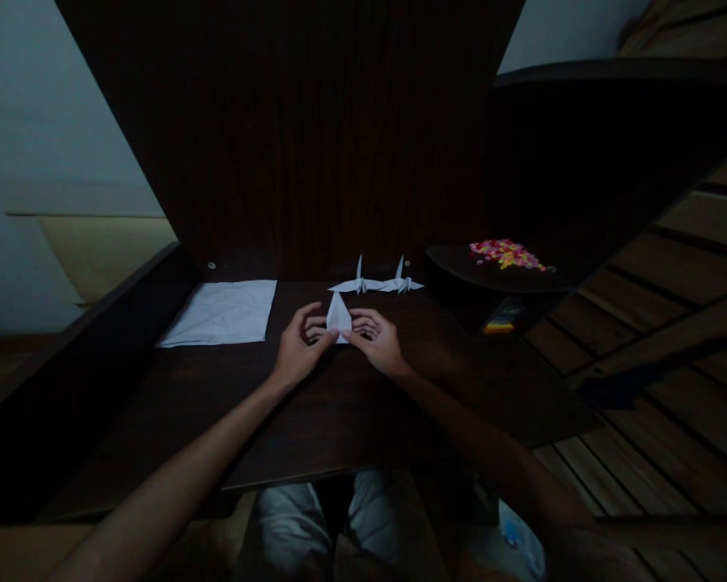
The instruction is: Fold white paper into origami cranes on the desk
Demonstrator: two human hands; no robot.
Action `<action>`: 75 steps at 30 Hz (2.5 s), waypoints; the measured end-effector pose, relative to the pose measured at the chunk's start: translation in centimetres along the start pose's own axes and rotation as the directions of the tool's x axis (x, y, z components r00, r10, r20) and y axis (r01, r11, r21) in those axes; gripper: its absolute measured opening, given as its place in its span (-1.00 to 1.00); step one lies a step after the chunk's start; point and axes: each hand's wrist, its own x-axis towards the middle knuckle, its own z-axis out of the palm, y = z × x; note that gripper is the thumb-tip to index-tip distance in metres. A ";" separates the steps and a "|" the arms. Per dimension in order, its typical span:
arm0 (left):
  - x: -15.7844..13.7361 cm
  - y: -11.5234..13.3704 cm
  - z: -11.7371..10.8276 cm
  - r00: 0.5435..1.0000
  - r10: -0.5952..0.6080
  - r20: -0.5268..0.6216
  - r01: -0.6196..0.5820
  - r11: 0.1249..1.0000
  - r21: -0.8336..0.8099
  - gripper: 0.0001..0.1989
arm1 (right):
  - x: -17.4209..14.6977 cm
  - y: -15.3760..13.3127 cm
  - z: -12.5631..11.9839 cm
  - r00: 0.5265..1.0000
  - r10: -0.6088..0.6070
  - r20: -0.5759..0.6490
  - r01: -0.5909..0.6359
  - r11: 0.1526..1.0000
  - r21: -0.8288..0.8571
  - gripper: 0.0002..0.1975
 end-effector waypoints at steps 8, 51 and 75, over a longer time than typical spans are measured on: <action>0.2 -0.1 -0.2 0.997 0.037 0.069 -0.041 0.998 0.052 -0.69 | 0.0 -0.1 0.0 0.999 0.038 0.002 -0.038 0.999 0.010 -0.71; 0.1 -0.3 -0.4 0.978 -0.120 0.170 0.113 0.992 0.051 -0.50 | 0.0 -0.5 -0.1 0.985 0.132 0.109 -0.137 0.989 0.048 -0.73; -0.1 0.3 -0.4 0.983 0.056 0.176 -0.096 0.968 0.230 -0.67 | -0.6 -0.2 0.2 0.998 0.044 0.040 -0.044 0.999 -0.001 -0.66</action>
